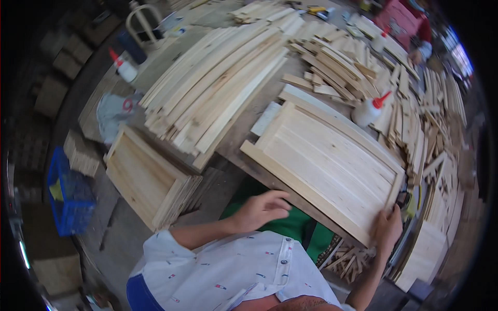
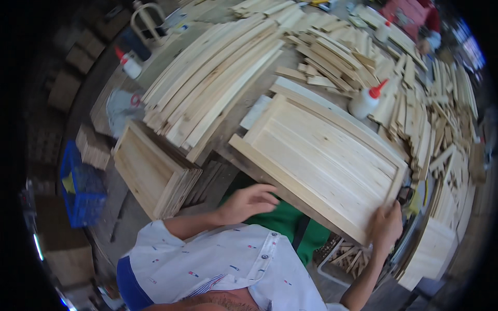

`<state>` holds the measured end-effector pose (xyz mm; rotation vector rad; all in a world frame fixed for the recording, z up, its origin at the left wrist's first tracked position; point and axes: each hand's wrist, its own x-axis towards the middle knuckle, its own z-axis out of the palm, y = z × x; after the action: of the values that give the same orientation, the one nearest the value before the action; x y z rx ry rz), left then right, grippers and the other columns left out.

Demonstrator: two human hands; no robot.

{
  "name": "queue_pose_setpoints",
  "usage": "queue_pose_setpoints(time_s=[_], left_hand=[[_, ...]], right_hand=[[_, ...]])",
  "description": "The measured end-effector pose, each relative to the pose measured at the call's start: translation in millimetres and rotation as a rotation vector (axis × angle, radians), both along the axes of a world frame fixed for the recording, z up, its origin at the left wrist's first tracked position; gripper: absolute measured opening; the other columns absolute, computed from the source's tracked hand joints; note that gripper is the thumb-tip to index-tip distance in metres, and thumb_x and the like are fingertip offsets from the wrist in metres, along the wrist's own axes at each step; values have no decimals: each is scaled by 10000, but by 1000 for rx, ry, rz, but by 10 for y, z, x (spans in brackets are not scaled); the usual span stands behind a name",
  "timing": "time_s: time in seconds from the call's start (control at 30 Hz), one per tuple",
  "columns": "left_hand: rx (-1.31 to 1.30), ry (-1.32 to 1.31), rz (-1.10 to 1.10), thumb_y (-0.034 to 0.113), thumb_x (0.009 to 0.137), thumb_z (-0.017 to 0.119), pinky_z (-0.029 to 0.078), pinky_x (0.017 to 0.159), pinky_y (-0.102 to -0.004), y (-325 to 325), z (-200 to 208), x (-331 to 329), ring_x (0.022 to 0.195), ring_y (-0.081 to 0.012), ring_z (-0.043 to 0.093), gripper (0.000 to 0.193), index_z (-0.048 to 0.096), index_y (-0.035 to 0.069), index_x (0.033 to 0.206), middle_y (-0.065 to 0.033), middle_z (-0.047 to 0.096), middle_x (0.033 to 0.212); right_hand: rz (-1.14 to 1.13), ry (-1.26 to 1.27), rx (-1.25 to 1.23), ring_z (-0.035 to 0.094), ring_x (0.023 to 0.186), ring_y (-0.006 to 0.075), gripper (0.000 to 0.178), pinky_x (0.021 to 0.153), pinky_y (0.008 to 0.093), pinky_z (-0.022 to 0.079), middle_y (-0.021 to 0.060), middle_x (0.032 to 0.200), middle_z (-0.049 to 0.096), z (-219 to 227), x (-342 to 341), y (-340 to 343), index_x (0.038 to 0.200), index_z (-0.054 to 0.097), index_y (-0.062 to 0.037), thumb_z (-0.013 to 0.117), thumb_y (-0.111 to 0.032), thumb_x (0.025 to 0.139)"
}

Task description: Assembling wooden panels by applying glue and using a pneumatic nail gun to attach wooden strips.

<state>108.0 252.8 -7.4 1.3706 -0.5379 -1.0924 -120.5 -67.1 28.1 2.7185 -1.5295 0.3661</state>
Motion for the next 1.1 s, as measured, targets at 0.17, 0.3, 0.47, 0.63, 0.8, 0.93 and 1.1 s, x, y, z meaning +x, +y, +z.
queue_pose_setpoints(time_s=[0.17,0.3,0.47,0.63,0.8,0.93,1.1], left_hand=[[-313,524,-30,210,959,593,489,904,-307,-619,-139,-179,1054,-159,580,430,458,23,1322,-77,579,1218],[-384,646,177,234,949,603,505,897,-322,-823,-157,-334,1031,-165,591,386,521,8,1251,-80,596,1160],[-385,205,152,158,922,610,491,894,-302,-567,155,-128,1074,-141,573,407,507,-5,1280,-76,603,1178],[-369,-9,288,88,843,684,473,898,-275,343,874,647,1036,-113,582,338,611,-2,1161,-42,652,1087],[-530,-223,1042,113,882,661,511,903,-328,1667,1196,911,1000,-163,629,363,563,-24,1204,-82,637,1139],[-299,-367,1435,158,933,605,464,919,-276,2415,760,840,1035,-142,598,392,531,-39,1263,-88,629,1151],[292,-327,1632,195,930,603,449,885,-267,3542,-316,463,1007,-138,588,399,552,-43,1246,-88,634,1122]], right_hand=[[-53,-267,210,559,740,180,423,696,311,466,103,867,632,418,-30,103,1213,575,44,674,-169,861],[-22,-444,374,544,792,131,388,693,274,456,59,898,607,247,-307,11,1208,574,36,647,-172,888],[-79,-772,691,527,808,81,444,677,227,439,33,955,590,374,-207,133,1349,490,-38,591,-196,947],[263,-1118,890,586,906,105,616,727,233,493,90,1132,593,425,629,348,1491,271,-81,564,-104,949],[574,-1231,1113,635,866,184,662,594,282,546,156,1142,623,456,1691,1407,1466,284,-49,606,-19,889],[765,-931,1366,635,798,149,561,598,258,537,106,1007,604,271,2178,2504,1360,346,-38,623,20,876],[894,-388,1760,656,818,157,281,606,235,500,92,990,618,-503,2329,3162,1204,430,6,545,-94,969]])
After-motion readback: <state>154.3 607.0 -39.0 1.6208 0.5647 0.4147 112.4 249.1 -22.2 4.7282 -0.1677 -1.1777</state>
